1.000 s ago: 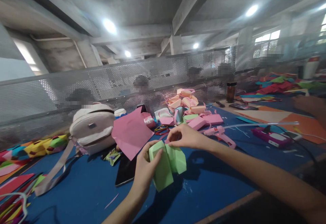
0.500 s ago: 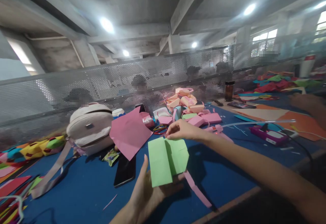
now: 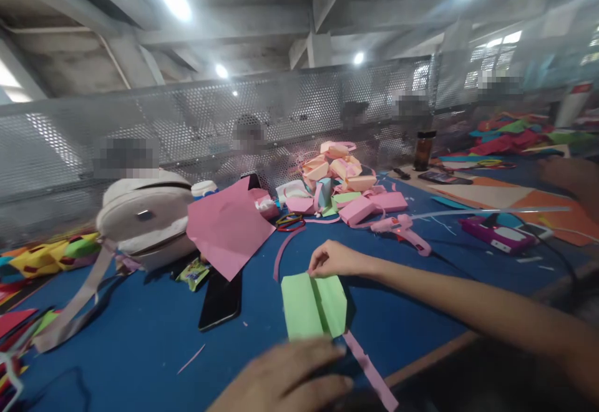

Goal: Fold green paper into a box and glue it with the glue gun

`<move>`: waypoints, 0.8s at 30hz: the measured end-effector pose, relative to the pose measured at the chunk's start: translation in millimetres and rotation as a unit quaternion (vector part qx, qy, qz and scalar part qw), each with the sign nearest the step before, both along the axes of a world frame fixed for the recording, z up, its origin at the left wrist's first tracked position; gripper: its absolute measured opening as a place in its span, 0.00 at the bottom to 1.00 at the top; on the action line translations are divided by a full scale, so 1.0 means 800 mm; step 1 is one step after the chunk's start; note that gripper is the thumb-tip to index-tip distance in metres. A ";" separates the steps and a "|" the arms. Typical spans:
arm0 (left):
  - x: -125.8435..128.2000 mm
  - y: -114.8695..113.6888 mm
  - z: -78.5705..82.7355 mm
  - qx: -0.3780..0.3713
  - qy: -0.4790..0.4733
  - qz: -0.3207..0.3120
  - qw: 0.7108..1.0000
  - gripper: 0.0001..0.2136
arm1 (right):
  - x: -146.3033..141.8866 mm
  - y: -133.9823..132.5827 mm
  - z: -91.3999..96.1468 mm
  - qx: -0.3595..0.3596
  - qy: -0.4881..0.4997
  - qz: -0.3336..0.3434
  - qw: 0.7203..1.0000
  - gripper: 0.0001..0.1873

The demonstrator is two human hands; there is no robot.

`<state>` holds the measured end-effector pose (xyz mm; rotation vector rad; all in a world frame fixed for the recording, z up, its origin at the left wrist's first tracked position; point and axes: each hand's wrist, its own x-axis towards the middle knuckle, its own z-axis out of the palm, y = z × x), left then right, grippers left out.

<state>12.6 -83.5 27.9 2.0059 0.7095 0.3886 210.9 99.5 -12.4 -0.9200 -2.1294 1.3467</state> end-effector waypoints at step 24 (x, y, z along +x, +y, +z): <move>-0.012 0.084 0.000 0.428 0.255 -0.093 0.862 0.35 | 0.002 0.000 -0.002 -0.046 -0.003 -0.010 0.999 0.08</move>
